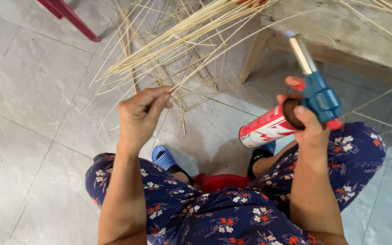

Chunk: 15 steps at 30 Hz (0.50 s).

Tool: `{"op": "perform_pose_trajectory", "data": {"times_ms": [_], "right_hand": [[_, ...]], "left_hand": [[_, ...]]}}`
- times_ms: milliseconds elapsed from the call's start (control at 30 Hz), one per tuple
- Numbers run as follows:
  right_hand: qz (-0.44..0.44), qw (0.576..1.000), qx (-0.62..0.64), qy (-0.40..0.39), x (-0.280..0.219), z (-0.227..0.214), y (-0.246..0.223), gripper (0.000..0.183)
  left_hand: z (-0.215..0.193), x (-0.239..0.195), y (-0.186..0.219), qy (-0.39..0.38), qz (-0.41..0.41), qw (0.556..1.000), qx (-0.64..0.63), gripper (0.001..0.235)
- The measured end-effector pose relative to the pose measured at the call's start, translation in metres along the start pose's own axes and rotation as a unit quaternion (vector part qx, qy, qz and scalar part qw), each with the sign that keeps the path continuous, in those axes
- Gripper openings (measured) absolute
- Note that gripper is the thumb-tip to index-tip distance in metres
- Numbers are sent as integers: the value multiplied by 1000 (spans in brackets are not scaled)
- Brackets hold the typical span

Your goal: The person sits on a small red stool and uses a handheld blowtorch to heat thin bamboo sticks. They hold a stick in their left hand and pass it through the flame of the blowtorch held in their right hand, repeating this process for multiple sticks from a pile on the floor.

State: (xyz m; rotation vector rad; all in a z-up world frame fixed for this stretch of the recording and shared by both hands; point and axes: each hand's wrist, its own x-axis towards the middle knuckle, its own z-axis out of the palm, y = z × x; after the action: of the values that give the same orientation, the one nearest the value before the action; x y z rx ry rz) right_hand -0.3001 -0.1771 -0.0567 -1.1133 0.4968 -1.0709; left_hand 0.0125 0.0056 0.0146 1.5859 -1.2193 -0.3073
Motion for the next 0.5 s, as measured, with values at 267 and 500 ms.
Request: {"op": "perform_pose_trajectory", "data": {"times_ms": [267,500], "right_hand": [[-15,1000,-24,13,-2,-5,-5,57],[-3,1000,-16,10,1,-7,1,61]], "left_hand": [[-66,48,25,130,58,983,118,13],[-106,129,-44,229,208,879,364,25]]}}
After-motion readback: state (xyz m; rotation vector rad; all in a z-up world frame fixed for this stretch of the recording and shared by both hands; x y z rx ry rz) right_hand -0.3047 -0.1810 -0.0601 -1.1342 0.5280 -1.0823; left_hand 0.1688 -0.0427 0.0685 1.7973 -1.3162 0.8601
